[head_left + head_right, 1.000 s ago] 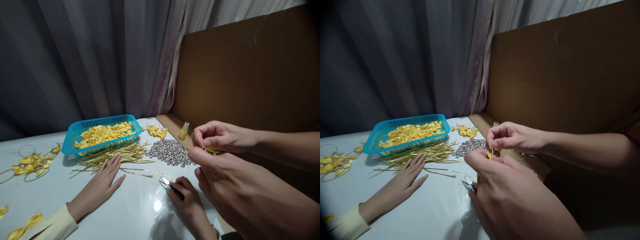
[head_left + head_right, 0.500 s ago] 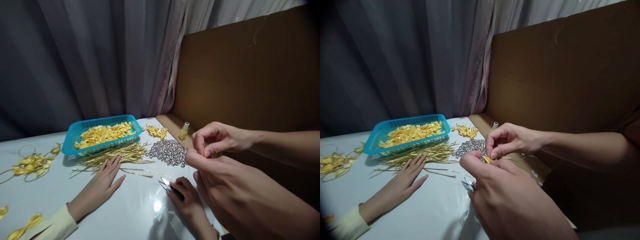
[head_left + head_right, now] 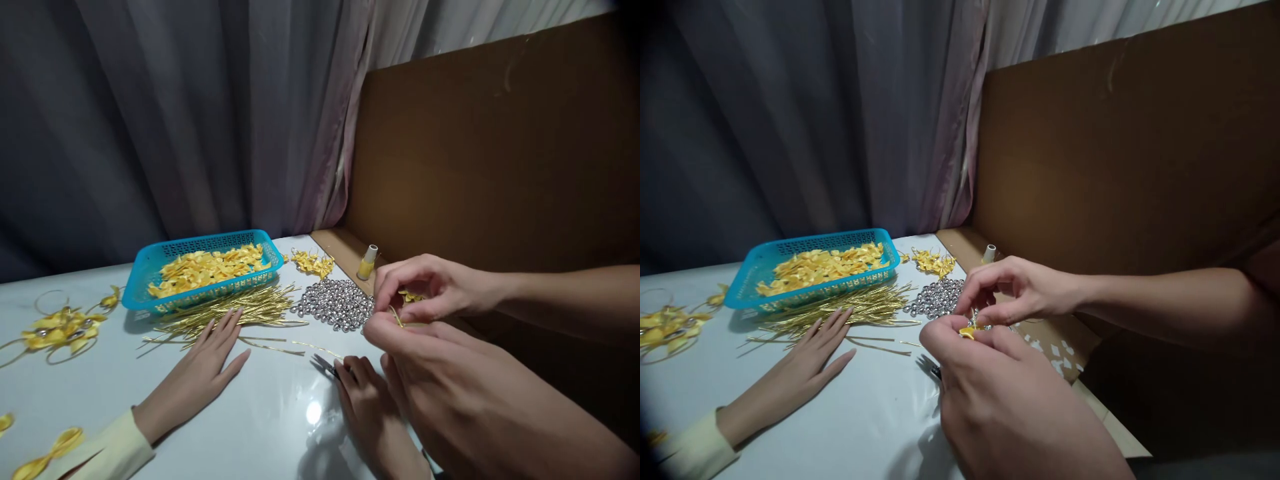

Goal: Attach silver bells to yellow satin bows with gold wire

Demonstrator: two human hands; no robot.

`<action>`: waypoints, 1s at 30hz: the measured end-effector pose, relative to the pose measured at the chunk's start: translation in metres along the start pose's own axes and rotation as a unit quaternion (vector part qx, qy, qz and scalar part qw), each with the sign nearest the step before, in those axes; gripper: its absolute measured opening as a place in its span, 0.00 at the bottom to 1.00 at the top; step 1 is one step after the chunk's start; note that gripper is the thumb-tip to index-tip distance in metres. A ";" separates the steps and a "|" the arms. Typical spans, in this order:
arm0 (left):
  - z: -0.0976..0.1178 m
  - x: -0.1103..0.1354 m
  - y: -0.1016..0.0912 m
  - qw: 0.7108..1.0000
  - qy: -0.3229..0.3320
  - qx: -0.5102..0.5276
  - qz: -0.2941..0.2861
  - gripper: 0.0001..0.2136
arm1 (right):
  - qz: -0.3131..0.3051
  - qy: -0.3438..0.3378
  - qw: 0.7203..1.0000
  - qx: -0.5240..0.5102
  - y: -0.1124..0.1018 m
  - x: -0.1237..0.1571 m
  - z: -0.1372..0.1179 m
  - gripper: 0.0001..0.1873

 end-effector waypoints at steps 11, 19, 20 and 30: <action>0.003 -0.002 -0.005 1.000 0.001 0.016 0.020 0.30 | 0.067 0.197 0.945 -0.253 0.010 0.007 0.032 0.06; 0.002 -0.001 -0.006 1.000 0.000 0.014 0.009 0.30 | 0.054 0.189 0.958 -0.210 0.013 0.010 0.028 0.03; 0.003 -0.001 -0.006 1.000 0.000 0.014 0.010 0.30 | 0.062 0.179 0.963 -0.192 0.010 0.009 0.027 0.03; 0.005 -0.002 -0.009 1.000 -0.003 0.020 0.020 0.30 | 0.188 0.034 0.982 0.010 -0.022 -0.001 0.018 0.01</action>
Point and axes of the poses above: each hand's wrist, its own x-axis away from the middle knuckle, its own y-axis out of the palm, z = x × y, the point moved 8 cm from there along -x, towards the middle knuckle, and after that the axes turned 8 degrees about z, right-handed, at the moved point
